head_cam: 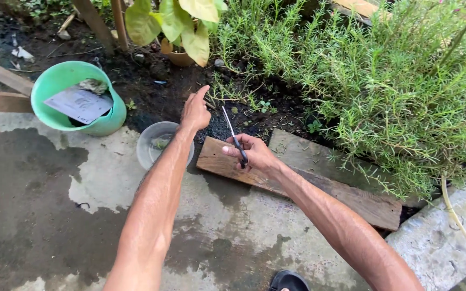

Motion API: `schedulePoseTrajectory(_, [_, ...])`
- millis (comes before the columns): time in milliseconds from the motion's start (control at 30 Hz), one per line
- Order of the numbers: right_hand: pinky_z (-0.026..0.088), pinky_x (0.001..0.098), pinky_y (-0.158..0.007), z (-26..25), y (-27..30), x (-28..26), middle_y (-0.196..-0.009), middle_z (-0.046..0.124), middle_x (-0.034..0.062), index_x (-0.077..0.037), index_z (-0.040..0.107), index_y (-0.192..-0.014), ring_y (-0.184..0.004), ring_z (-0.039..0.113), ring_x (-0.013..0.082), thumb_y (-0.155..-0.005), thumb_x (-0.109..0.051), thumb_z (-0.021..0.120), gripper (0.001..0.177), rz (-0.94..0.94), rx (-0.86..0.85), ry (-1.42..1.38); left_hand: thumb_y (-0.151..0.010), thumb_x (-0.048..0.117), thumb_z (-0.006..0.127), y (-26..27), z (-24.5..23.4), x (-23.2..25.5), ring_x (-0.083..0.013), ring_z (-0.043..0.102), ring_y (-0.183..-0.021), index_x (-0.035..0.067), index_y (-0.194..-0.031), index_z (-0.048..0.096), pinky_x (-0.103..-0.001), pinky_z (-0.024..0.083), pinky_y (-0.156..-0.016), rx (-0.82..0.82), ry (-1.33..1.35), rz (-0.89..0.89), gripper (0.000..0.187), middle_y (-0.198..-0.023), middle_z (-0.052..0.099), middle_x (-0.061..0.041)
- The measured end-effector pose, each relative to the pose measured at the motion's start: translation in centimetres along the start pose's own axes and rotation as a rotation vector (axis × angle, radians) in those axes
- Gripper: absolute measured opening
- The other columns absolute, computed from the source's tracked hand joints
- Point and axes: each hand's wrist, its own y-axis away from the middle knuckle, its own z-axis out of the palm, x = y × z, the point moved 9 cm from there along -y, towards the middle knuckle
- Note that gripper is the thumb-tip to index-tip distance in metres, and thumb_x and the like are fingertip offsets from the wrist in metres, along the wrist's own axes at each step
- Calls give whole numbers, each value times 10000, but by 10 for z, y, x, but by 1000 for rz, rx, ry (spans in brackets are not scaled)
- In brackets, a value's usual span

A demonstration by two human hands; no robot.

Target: Pruning small plant stems with a pair of scissors and collecting the cuttings in a plastic bowl.

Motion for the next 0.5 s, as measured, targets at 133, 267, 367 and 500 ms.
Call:
schedulePoseTrajectory(133, [492, 200, -317, 2, 1, 2, -719, 641, 96, -69, 704, -1182, -501, 684, 199, -763, -278, 909, 511, 6, -22, -9, -970, -11, 548, 19, -9, 19, -328, 627, -1147, 260, -1542, 486, -526, 538, -1003, -10, -100, 23, 636, -1166, 559, -106])
schedulePoseTrajectory(267, [485, 200, -318, 6, 0, 2, -740, 653, 93, -81, 701, -1188, -504, 686, 191, -749, -301, 916, 536, 5, -38, 0, -923, 259, 737, 13, -7, -8, -313, 631, -1219, 383, -1105, 704, -477, 543, -1007, 54, -179, -38, 223, -1285, 535, -2])
schedulePoseTrajectory(367, [487, 208, -315, 8, -5, 6, -741, 662, 100, -86, 702, -1186, -501, 688, 197, -749, -309, 918, 536, 7, -49, 0, -911, 245, 757, 22, -18, 0, -361, 602, -1258, 282, -968, 743, -490, 506, -1061, 83, -129, 57, 69, -1288, 540, -51])
schedulePoseTrajectory(500, [491, 211, -317, 13, -12, 13, -747, 672, 98, -86, 699, -1187, -501, 689, 195, -760, -316, 911, 530, 6, -53, 6, -919, 59, 696, 37, -38, 32, -442, 487, -1391, 133, -1028, 660, -537, 394, -1170, 103, 49, 255, 137, -1443, 519, -172])
